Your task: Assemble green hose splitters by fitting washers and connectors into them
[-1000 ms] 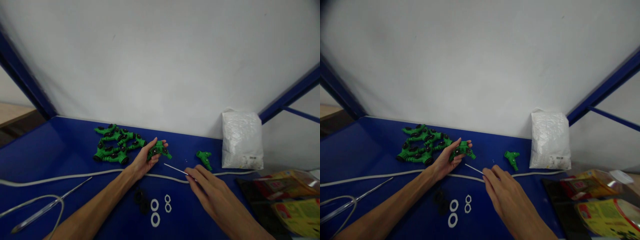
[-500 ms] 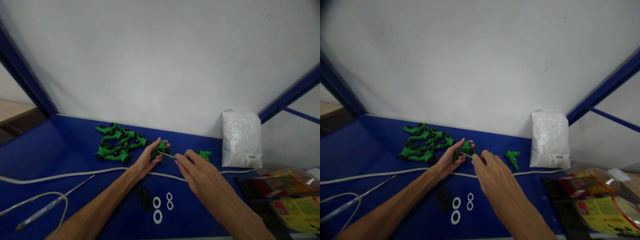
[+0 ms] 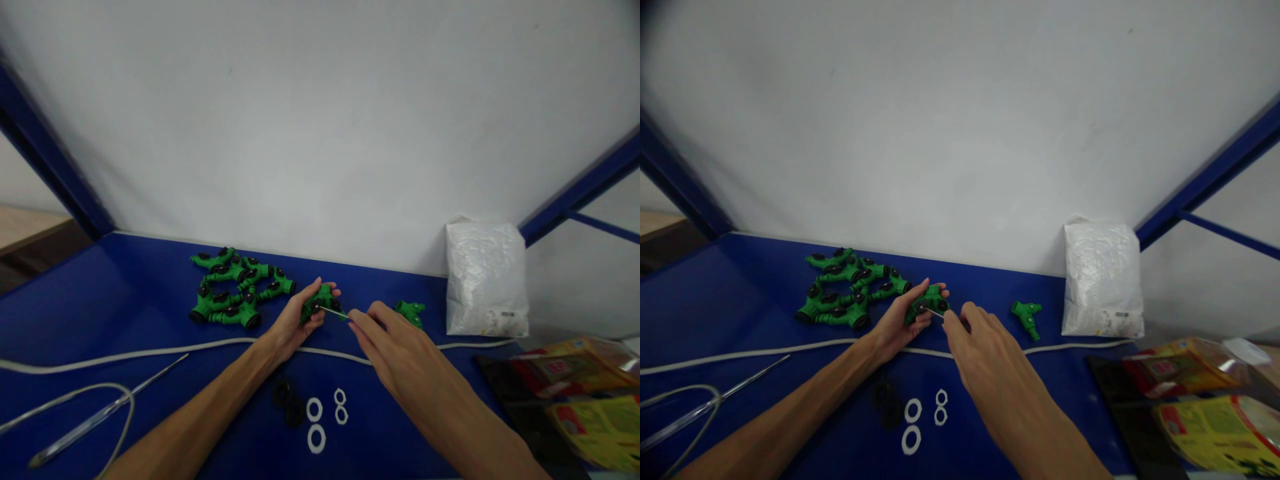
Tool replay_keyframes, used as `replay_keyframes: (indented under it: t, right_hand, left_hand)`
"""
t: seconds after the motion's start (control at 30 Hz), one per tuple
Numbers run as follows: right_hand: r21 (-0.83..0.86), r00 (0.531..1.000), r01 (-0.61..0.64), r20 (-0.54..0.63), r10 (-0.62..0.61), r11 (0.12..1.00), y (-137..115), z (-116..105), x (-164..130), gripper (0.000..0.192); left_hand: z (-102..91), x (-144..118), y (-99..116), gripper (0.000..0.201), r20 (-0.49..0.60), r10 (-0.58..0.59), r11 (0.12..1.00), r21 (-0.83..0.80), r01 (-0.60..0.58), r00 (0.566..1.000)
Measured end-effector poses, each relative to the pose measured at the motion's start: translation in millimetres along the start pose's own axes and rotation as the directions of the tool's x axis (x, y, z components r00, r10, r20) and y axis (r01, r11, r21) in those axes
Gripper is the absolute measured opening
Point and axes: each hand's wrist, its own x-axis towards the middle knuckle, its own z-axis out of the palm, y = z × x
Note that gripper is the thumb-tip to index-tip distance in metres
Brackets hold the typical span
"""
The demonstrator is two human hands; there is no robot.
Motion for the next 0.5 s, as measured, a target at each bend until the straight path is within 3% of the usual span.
replay_keyframes:
  t: [0.37, 0.5]
  right_hand:
    - [-0.007, 1.0, 0.002, 0.018, -0.002, 1.0, -2, 7, -3, 0.041]
    - [-0.053, 0.999, 0.016, -0.051, -0.019, 0.998, -2, 12, -2, 0.04]
  left_hand:
    - [1.4, -2, 0, 0.031, -0.031, 0.002, 1.0, 0.012, -0.002, 1.0]
    - [-0.9, 0, -3, 0.031, -0.046, 0.005, 1.0, 0.012, -0.005, 0.999]
